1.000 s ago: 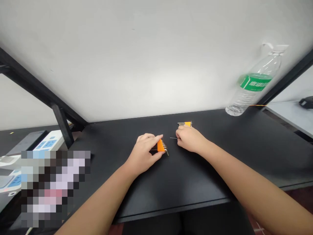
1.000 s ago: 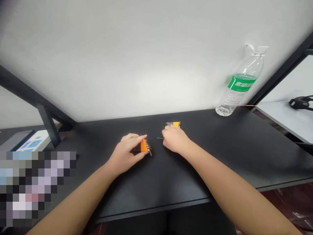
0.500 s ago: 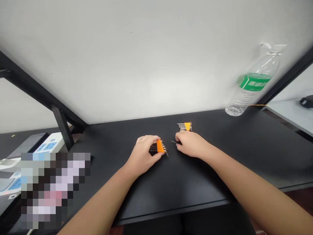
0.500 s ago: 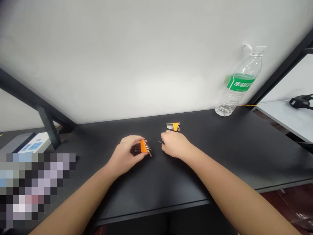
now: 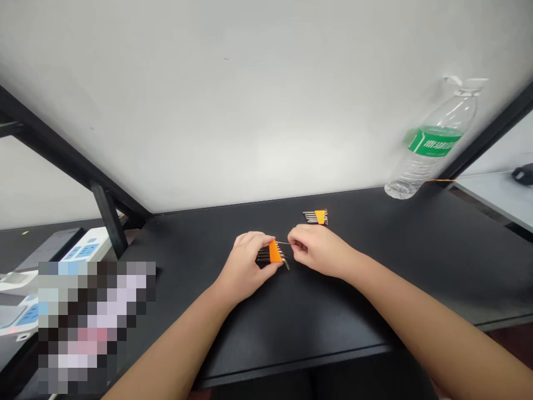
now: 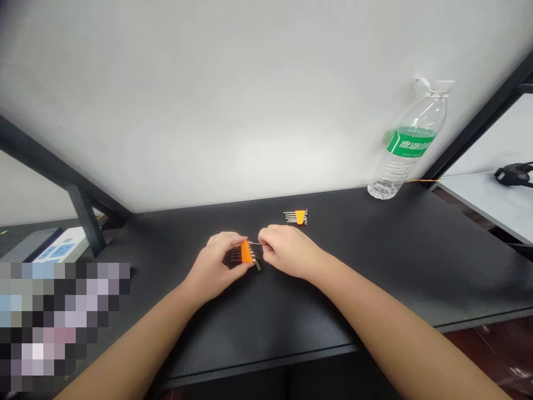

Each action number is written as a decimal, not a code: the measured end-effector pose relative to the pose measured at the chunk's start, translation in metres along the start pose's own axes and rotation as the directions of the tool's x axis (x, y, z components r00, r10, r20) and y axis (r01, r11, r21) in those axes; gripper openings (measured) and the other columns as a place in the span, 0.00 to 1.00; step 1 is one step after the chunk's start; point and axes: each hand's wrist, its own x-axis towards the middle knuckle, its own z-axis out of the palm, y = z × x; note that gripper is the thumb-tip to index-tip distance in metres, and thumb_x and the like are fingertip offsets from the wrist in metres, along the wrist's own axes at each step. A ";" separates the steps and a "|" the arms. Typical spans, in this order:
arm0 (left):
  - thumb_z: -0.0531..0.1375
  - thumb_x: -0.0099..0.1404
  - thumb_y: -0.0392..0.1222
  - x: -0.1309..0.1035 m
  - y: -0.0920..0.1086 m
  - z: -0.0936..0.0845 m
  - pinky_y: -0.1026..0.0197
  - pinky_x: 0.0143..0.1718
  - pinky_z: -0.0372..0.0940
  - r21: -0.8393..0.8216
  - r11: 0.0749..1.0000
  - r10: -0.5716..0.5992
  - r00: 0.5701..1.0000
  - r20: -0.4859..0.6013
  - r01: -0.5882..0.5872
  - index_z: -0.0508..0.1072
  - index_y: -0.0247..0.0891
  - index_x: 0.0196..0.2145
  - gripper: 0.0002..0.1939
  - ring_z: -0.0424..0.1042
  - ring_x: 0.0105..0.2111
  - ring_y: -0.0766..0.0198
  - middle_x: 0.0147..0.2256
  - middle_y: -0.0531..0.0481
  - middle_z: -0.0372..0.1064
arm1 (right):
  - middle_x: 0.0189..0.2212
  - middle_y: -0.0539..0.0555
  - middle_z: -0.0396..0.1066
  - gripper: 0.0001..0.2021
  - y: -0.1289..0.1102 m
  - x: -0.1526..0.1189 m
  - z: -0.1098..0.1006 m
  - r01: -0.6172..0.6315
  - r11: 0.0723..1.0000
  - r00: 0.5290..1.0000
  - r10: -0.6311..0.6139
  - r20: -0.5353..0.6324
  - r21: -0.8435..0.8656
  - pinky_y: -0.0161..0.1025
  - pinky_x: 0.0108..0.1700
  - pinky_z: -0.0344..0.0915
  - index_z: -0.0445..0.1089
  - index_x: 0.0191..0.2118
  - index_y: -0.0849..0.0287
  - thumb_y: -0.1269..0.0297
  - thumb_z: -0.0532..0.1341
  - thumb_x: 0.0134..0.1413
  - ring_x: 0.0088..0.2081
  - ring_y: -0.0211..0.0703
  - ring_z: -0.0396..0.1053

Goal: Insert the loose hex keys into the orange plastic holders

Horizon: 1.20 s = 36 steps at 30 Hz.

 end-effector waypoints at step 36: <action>0.70 0.59 0.45 -0.002 0.008 -0.004 0.43 0.59 0.66 0.076 0.997 -0.022 0.998 0.059 0.018 0.77 0.43 0.51 0.22 0.71 0.54 0.47 0.51 0.43 0.74 | 0.36 0.53 0.68 0.09 -0.007 -0.010 -0.013 0.146 0.983 0.989 -0.145 0.019 -0.108 0.37 0.35 0.62 0.73 0.41 0.59 0.72 0.56 0.69 0.33 0.39 0.66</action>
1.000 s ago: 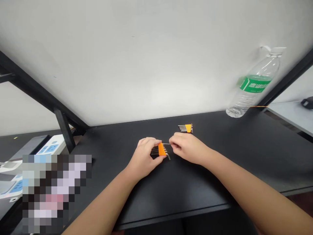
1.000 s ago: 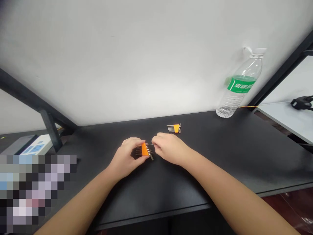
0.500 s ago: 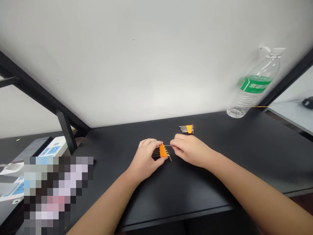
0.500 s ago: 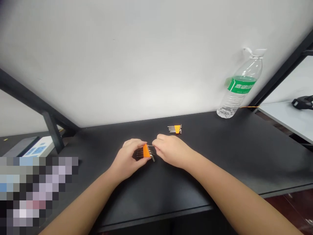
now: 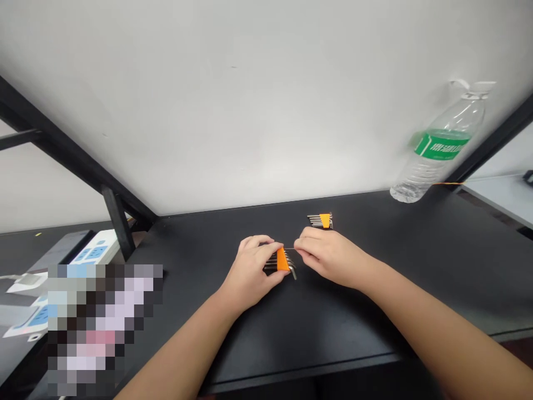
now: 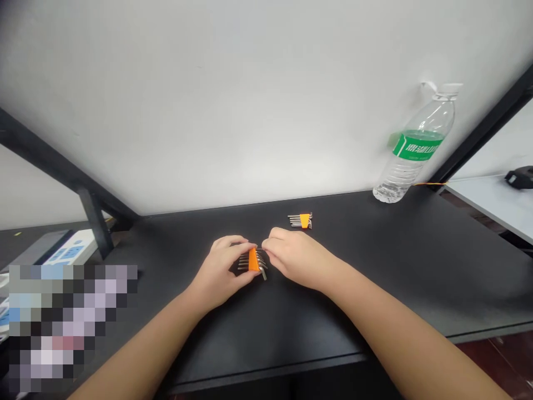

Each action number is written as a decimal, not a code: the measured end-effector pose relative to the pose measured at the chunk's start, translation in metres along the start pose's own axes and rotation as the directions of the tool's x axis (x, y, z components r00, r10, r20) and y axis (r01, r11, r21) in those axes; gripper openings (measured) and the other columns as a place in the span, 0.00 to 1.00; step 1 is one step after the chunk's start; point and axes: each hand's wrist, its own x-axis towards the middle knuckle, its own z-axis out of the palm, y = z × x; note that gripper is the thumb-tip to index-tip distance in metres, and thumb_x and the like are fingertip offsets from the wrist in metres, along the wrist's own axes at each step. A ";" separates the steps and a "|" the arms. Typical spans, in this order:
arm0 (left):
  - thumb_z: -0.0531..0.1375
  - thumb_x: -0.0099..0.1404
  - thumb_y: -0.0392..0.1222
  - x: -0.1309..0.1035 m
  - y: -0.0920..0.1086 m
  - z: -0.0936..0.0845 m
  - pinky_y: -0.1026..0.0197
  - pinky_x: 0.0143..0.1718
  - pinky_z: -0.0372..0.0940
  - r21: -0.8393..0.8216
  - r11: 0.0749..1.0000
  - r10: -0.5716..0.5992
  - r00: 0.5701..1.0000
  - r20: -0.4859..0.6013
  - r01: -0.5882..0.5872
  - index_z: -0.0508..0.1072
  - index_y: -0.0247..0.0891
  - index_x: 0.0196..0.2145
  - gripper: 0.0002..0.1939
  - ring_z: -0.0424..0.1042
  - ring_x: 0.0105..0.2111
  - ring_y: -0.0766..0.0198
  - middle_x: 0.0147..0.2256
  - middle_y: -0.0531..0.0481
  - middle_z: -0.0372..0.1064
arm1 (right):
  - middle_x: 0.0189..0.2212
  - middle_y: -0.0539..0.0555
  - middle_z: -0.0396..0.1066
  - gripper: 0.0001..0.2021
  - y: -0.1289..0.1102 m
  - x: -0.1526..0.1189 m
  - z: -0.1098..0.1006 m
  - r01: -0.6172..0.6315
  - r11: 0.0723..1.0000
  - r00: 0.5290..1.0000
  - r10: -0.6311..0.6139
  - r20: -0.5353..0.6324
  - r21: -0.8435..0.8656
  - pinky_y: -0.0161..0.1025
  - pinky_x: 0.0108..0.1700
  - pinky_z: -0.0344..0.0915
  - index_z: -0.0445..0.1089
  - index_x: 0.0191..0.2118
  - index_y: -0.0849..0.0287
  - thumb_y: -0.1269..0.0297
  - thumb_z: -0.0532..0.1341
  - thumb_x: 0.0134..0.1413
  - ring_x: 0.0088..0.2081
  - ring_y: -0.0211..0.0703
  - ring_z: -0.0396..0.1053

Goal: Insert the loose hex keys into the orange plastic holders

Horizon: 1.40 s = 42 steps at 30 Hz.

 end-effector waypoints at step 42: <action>0.61 0.68 0.41 0.012 -0.026 0.006 0.41 0.56 0.65 0.099 0.989 -0.118 0.992 0.048 0.113 0.74 0.46 0.57 0.20 0.70 0.54 0.48 0.52 0.44 0.75 | 0.42 0.57 0.76 0.16 0.062 0.003 0.008 -0.483 0.873 0.867 0.487 0.107 -0.066 0.51 0.49 0.63 0.73 0.45 0.54 0.57 0.72 0.51 0.50 0.58 0.65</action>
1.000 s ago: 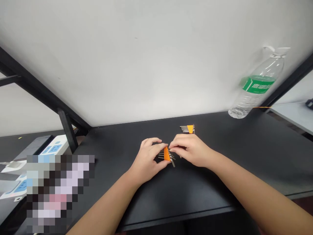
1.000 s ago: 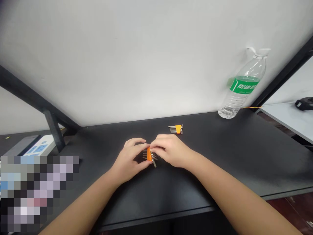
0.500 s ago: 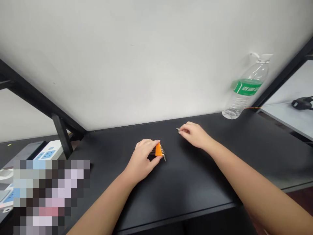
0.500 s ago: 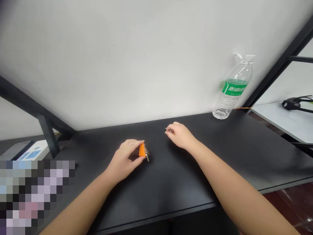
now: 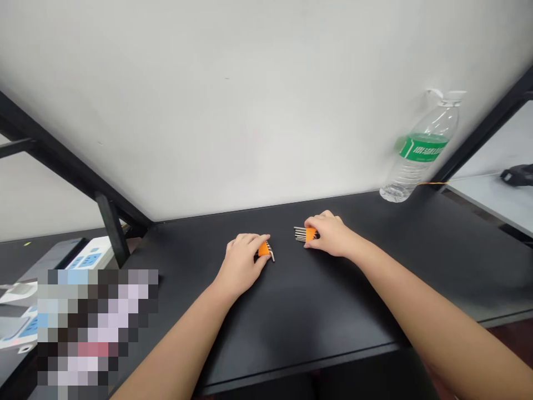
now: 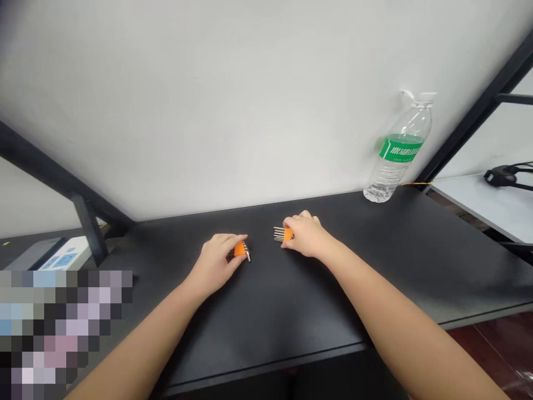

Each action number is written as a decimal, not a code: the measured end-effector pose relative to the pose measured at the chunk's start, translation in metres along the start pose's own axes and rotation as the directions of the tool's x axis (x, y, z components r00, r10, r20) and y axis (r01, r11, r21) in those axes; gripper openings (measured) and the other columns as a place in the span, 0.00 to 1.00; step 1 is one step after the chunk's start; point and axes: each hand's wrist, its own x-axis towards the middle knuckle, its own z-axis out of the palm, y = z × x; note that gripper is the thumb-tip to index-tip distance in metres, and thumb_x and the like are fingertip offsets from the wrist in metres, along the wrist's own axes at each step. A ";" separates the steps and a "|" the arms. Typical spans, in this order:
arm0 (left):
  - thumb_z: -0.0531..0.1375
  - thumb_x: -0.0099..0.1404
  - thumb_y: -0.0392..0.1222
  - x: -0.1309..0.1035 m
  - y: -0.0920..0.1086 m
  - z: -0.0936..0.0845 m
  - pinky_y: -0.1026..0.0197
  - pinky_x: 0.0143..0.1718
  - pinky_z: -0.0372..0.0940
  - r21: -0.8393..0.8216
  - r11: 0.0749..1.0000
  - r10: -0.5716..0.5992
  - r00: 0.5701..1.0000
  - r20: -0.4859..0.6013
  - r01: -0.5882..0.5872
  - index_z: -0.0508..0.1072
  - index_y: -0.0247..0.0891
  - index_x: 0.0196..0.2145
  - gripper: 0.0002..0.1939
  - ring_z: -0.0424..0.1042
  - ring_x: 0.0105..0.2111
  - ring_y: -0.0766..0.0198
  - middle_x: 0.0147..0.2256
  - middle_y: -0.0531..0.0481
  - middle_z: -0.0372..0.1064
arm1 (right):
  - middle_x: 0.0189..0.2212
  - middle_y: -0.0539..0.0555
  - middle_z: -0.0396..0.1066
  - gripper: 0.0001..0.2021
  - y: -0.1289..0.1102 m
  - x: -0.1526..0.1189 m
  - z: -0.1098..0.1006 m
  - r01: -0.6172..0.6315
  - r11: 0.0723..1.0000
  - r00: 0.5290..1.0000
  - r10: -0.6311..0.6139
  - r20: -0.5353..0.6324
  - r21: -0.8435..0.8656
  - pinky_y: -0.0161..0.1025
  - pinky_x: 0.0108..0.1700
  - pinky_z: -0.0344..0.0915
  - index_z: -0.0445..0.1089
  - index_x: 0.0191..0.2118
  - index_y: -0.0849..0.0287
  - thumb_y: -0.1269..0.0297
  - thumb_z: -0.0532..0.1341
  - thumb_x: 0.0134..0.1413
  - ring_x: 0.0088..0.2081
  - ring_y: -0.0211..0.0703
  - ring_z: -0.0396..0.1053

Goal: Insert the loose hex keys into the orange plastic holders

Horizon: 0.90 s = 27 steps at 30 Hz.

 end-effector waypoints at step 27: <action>0.66 0.63 0.42 0.021 0.047 -0.017 0.52 0.47 0.72 -0.328 0.945 0.026 0.996 0.084 0.003 0.76 0.44 0.52 0.19 0.76 0.44 0.55 0.44 0.48 0.76 | 0.31 0.47 0.75 0.24 -0.032 -0.002 0.026 -0.112 0.175 0.962 -0.228 0.151 0.978 0.38 0.37 0.71 0.63 0.49 0.56 0.63 0.74 0.51 0.30 0.37 0.73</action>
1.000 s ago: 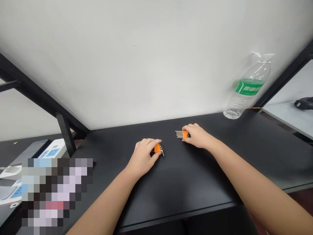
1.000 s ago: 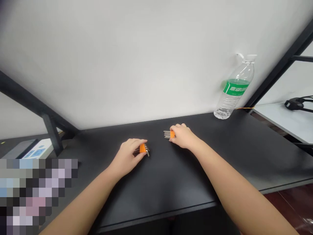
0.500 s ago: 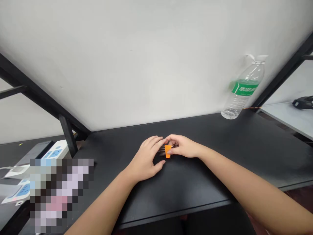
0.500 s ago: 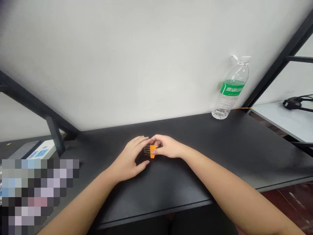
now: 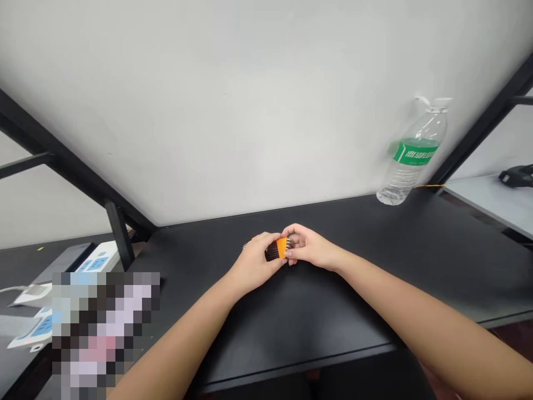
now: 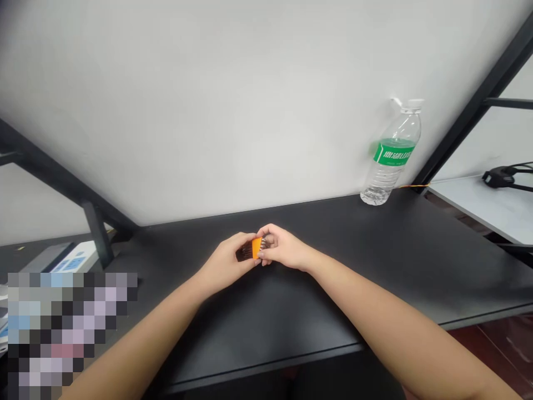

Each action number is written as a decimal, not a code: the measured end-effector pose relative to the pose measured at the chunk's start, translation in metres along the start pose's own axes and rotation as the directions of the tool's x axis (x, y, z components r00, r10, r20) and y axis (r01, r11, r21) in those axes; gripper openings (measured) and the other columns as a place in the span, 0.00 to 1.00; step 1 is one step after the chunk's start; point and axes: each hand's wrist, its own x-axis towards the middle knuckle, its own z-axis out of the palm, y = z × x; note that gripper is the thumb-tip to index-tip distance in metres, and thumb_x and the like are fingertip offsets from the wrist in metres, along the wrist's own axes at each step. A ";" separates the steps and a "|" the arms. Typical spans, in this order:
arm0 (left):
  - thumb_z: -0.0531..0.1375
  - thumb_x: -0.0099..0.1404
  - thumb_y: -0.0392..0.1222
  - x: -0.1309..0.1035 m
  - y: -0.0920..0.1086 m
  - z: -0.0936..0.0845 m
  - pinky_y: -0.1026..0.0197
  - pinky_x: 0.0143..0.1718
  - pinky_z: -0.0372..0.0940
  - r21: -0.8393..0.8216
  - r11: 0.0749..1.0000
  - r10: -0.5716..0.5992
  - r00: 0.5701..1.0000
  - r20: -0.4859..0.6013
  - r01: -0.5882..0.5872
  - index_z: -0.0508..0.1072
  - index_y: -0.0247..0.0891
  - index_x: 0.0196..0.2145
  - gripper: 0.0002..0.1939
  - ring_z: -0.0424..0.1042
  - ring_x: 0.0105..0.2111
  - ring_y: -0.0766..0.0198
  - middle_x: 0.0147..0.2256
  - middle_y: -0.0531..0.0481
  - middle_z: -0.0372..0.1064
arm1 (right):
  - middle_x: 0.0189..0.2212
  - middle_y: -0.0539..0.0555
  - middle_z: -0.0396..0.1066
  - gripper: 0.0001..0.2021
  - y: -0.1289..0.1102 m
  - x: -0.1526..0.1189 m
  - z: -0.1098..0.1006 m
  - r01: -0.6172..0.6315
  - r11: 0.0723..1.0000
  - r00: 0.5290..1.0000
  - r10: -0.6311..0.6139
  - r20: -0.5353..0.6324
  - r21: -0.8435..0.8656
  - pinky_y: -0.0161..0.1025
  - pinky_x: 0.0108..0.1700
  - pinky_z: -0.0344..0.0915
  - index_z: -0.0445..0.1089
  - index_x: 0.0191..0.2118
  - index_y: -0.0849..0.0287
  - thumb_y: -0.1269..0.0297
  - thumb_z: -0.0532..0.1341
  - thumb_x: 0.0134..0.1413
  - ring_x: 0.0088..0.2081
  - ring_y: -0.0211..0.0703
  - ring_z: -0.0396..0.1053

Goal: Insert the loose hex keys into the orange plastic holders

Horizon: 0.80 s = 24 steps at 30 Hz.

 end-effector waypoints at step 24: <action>0.67 0.61 0.40 -0.015 0.002 0.008 0.52 0.51 0.71 -0.309 0.950 -0.084 0.992 -0.090 0.052 0.72 0.43 0.50 0.19 0.77 0.45 0.57 0.45 0.50 0.77 | 0.33 0.49 0.74 0.18 -0.011 -0.005 0.005 -0.030 0.988 0.998 0.021 0.062 0.153 0.34 0.33 0.67 0.68 0.51 0.57 0.66 0.71 0.58 0.27 0.34 0.72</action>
